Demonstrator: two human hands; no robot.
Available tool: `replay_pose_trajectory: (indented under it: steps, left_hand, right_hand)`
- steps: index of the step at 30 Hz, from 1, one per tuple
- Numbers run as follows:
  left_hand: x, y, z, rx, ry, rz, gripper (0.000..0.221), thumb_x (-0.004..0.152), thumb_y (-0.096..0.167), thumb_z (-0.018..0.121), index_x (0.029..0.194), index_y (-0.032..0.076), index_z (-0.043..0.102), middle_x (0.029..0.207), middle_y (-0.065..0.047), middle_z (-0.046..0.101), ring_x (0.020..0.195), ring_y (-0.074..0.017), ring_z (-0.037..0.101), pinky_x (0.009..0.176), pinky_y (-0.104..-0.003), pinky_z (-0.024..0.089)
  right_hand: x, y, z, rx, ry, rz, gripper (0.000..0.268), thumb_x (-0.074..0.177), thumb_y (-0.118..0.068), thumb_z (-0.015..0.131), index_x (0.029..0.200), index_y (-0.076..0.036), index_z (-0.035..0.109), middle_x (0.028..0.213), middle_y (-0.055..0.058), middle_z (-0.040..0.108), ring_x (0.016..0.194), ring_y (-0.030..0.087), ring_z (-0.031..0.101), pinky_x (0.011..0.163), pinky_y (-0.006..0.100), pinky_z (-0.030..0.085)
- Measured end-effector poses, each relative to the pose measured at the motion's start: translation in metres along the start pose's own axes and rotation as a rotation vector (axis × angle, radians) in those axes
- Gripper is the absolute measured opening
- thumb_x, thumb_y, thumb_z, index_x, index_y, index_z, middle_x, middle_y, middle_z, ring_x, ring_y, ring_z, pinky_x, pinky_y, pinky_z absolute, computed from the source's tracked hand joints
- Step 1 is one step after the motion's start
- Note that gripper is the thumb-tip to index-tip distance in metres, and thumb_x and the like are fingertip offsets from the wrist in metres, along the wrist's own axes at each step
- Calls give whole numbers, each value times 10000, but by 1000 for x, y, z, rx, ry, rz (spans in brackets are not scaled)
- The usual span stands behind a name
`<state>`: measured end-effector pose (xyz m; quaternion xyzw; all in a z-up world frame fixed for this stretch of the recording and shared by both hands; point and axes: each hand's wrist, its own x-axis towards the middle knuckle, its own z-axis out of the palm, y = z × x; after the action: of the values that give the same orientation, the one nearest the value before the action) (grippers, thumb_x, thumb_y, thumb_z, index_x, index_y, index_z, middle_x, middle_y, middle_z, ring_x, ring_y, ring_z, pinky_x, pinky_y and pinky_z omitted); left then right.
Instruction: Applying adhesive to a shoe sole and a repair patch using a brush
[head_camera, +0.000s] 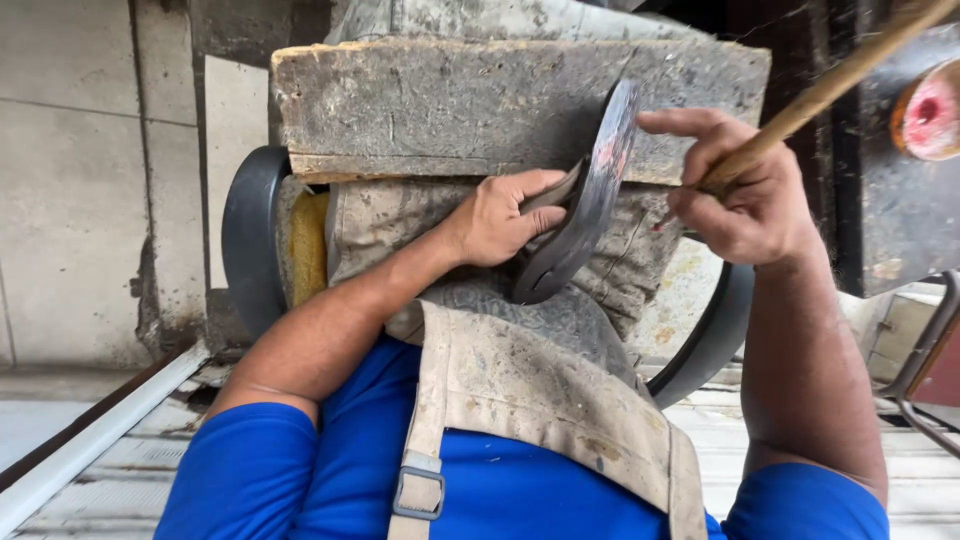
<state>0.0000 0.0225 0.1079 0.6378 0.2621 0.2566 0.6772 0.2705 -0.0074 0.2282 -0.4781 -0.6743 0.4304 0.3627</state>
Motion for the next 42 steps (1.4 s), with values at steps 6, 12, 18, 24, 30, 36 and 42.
replay_pose_trajectory:
  steps: [6,12,18,24,30,36,42]
  left_hand:
    - [4,34,15,285,-3,29,438,977,509,558,1197,147,669,992,6,763,890,-104,700,786,-319,530]
    - [1,35,14,363,32,-38,309,954,435,617,1112,174,661,900,-48,758,823,-242,735,740,-366,516]
    - [-2,11,15,124,54,-53,365,989,361,700,1308,186,672,1203,-107,752,1116,-371,709,925,-468,583]
    - [-2,-1,9,116,69,-136,332,1008,314,658,1316,190,667,1198,-129,748,1127,-389,697,927,-491,573]
    - [-7,-45,11,-64,27,-369,254,1047,336,570,1251,283,712,954,-18,790,917,-144,731,867,-353,598]
    - [-4,-76,21,-492,40,-349,234,1044,265,642,1251,194,724,984,-18,794,858,-80,710,820,-279,622]
    - [0,-97,22,-585,20,-313,298,1033,258,687,1313,160,697,1030,-50,787,879,-94,717,818,-287,631]
  right_hand:
    - [24,-13,-11,-268,-340,38,168,711,11,577,833,-52,480,1484,281,601,1273,346,656,933,452,559]
    - [19,-4,-3,-503,-471,153,280,715,-147,624,970,-81,529,1501,103,645,858,297,708,703,451,533]
    - [-1,-2,10,-302,-266,-8,139,821,-114,648,918,-91,551,1333,188,728,523,249,627,465,344,435]
    - [-24,8,4,386,-94,42,117,760,65,652,782,-35,596,881,280,744,432,120,580,425,236,423]
    - [-19,72,45,300,403,-2,254,961,175,773,1047,147,537,1077,420,666,812,356,728,651,400,598]
    - [-6,66,77,30,249,-213,203,921,69,838,937,77,636,899,264,693,868,422,773,678,416,600]
    - [-6,100,69,-154,256,-371,169,945,130,808,913,38,670,808,194,668,831,423,763,632,387,570]
